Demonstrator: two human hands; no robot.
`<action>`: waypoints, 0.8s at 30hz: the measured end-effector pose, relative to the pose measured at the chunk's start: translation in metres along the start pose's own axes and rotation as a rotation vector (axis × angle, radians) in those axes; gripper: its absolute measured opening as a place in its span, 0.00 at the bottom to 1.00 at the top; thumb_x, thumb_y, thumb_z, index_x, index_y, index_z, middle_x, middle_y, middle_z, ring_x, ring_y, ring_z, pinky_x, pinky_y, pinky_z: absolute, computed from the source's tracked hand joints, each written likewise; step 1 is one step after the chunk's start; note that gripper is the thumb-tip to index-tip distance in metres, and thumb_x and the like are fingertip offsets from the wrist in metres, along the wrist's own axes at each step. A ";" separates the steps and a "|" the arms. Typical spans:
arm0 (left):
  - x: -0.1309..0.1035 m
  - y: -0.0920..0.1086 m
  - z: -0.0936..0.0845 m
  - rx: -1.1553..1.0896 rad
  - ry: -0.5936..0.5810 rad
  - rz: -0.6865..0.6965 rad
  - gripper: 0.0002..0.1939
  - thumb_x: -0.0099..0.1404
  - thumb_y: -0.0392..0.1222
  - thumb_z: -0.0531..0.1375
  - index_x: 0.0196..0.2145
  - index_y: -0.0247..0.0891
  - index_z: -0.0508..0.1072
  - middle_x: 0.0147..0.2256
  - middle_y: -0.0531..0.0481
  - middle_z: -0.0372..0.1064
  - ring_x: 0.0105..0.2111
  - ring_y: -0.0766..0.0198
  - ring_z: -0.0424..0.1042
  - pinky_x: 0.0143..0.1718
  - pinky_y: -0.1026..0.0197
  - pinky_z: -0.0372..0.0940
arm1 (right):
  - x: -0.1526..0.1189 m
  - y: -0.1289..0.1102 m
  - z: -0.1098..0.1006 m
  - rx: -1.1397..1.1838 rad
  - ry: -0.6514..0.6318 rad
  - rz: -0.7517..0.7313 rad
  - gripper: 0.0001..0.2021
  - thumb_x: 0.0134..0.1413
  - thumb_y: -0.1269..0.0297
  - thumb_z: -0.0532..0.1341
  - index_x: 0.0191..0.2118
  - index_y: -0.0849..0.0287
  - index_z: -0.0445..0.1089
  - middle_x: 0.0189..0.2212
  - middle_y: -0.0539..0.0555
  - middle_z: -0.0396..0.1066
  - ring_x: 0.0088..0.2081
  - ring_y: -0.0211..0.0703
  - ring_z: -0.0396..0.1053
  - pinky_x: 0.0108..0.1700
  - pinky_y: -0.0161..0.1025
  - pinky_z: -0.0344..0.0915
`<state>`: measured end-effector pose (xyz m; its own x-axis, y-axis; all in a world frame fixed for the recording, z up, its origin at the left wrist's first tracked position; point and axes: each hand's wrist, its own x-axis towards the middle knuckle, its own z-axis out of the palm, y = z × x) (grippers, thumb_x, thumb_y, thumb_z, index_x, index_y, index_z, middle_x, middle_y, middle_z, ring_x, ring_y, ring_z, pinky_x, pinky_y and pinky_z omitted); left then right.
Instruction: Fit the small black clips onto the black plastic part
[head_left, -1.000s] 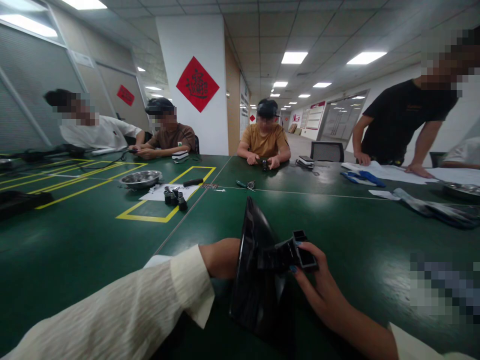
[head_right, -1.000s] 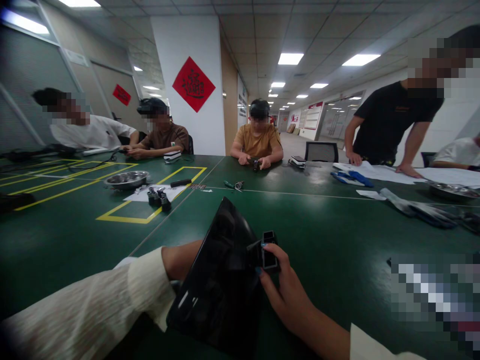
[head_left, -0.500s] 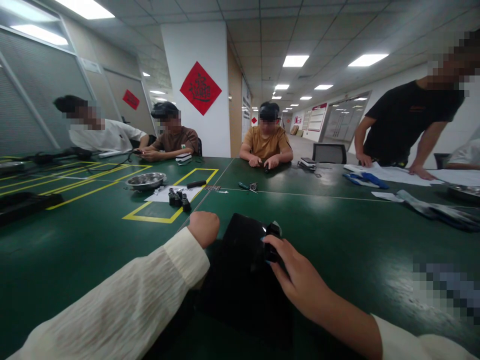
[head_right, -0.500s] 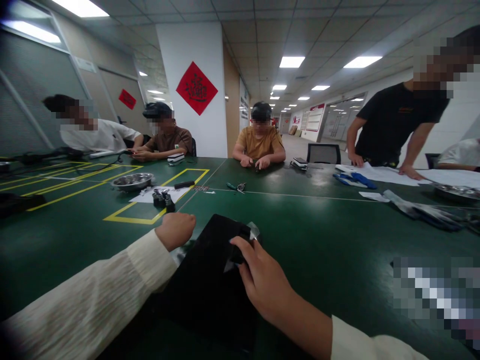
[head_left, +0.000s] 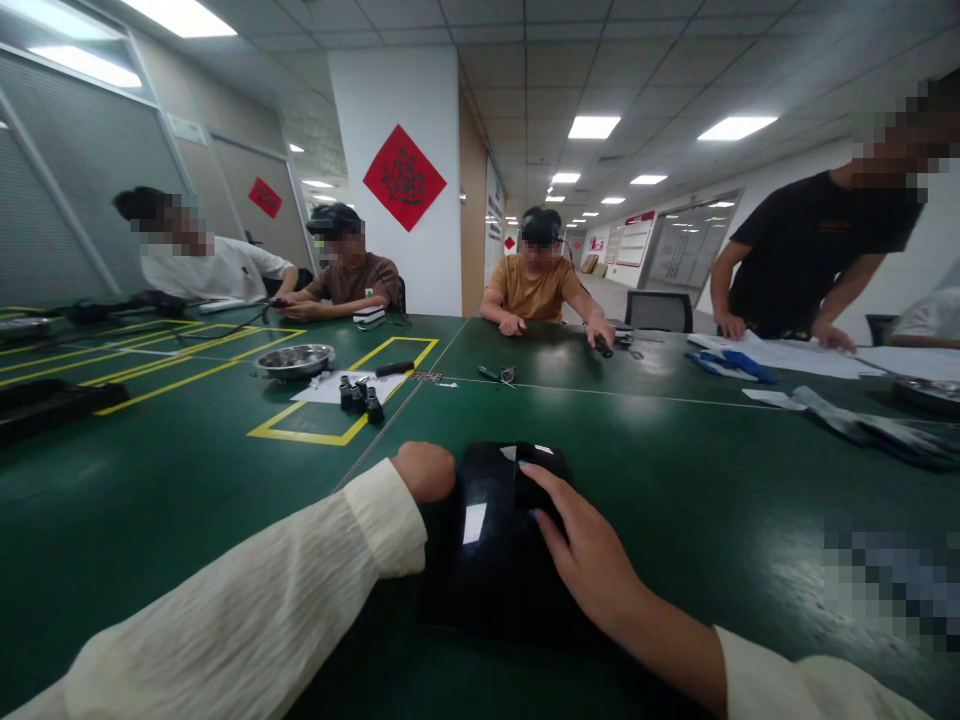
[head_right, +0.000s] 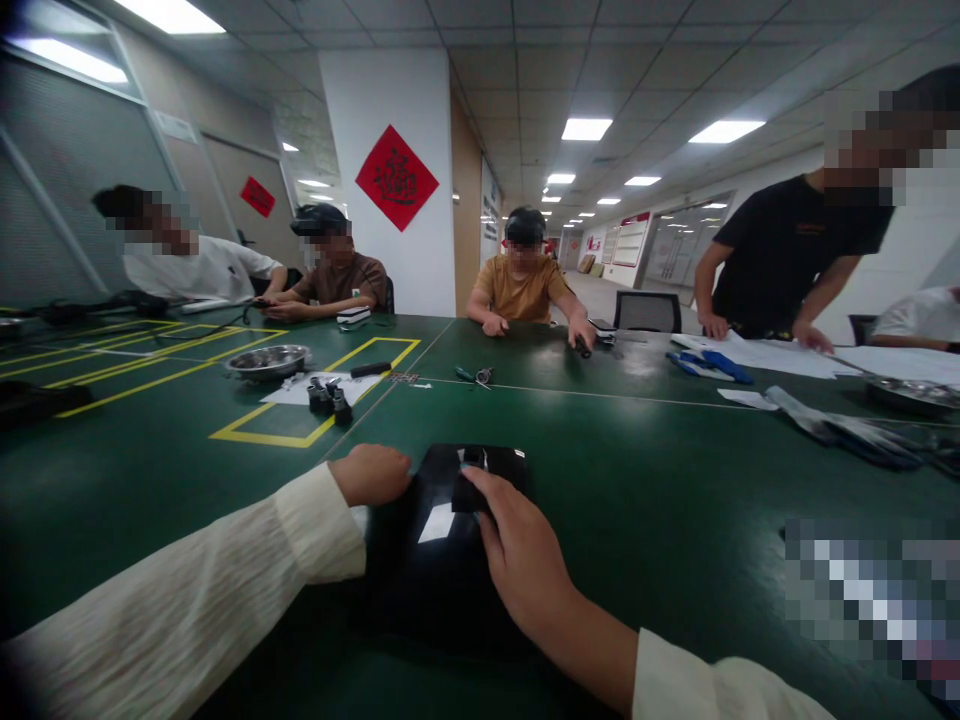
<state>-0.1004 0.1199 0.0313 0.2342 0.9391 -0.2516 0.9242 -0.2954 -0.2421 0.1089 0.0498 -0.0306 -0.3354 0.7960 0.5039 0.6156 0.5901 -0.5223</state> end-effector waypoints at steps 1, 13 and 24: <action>0.000 0.001 0.000 -0.001 -0.012 0.012 0.14 0.63 0.38 0.51 0.35 0.33 0.77 0.38 0.34 0.74 0.40 0.47 0.73 0.37 0.52 0.68 | -0.001 0.005 0.003 0.043 0.044 0.017 0.24 0.57 0.72 0.49 0.58 0.47 0.52 0.54 0.51 0.61 0.54 0.44 0.61 0.56 0.50 0.59; 0.000 -0.001 -0.002 -0.013 0.047 -0.046 0.13 0.61 0.34 0.52 0.33 0.32 0.77 0.37 0.31 0.74 0.40 0.46 0.73 0.35 0.51 0.68 | 0.000 0.021 0.009 0.047 0.083 0.084 0.24 0.59 0.72 0.47 0.59 0.47 0.49 0.57 0.52 0.57 0.59 0.45 0.53 0.61 0.60 0.45; 0.008 -0.008 0.008 -0.043 0.055 -0.006 0.11 0.59 0.35 0.55 0.29 0.33 0.78 0.34 0.33 0.74 0.37 0.47 0.74 0.34 0.52 0.68 | -0.003 0.014 0.000 0.062 -0.039 -0.076 0.33 0.53 0.68 0.55 0.62 0.52 0.43 0.60 0.57 0.52 0.61 0.48 0.50 0.60 0.56 0.50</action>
<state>-0.1080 0.1287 0.0232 0.2437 0.9494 -0.1981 0.9374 -0.2830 -0.2031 0.1183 0.0557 -0.0398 -0.4071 0.7528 0.5173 0.5430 0.6549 -0.5257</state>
